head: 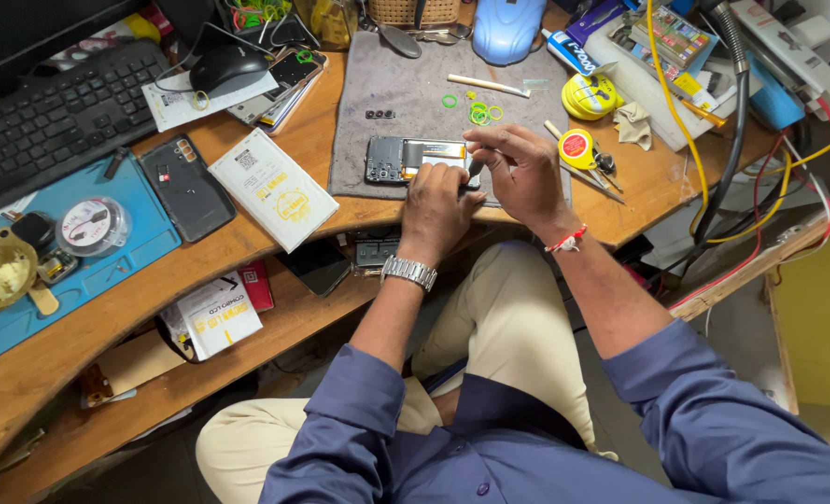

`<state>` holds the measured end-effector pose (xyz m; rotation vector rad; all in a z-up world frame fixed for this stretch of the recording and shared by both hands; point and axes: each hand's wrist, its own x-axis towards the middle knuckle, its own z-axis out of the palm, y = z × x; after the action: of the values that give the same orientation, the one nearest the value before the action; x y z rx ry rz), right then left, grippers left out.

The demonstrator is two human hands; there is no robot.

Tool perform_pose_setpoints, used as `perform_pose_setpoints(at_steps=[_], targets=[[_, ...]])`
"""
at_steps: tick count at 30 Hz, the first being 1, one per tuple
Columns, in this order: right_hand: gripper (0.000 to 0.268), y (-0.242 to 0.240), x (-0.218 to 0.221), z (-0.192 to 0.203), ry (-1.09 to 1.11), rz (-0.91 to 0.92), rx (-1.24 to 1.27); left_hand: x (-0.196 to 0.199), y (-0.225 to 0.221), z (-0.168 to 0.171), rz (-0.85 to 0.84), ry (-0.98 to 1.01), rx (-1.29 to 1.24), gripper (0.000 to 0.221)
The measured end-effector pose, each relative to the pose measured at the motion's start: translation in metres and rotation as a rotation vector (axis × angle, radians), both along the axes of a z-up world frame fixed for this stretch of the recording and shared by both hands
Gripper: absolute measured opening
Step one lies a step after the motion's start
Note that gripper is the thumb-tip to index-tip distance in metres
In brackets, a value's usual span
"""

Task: The person uses a screwdriver to remove and replace small screws on the internal chassis of a mobile phone.

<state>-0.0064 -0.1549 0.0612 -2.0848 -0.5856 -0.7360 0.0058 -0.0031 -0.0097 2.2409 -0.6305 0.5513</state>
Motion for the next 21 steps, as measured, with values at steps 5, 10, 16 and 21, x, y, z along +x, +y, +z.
perform_pose_setpoints(at_steps=[5, 10, 16, 21], targets=[[0.029, 0.001, -0.004, -0.002, -0.091, -0.051, -0.086, -0.002, 0.0, -0.003, -0.006, 0.005, -0.022, 0.029], [0.032, 0.007, -0.008, -0.006, -0.007, -0.031, 0.007, -0.005, 0.0, -0.005, 0.039, -0.005, -0.061, 0.031], [0.03, 0.006, -0.009, -0.005, 0.094, 0.007, 0.141, -0.025, 0.004, -0.013, 0.177, -0.184, -0.042, 0.048], [0.026, 0.008, -0.011, -0.008, -0.001, -0.097, 0.059, -0.031, 0.006, -0.02, 0.132, -0.194, 0.035, 0.076]])
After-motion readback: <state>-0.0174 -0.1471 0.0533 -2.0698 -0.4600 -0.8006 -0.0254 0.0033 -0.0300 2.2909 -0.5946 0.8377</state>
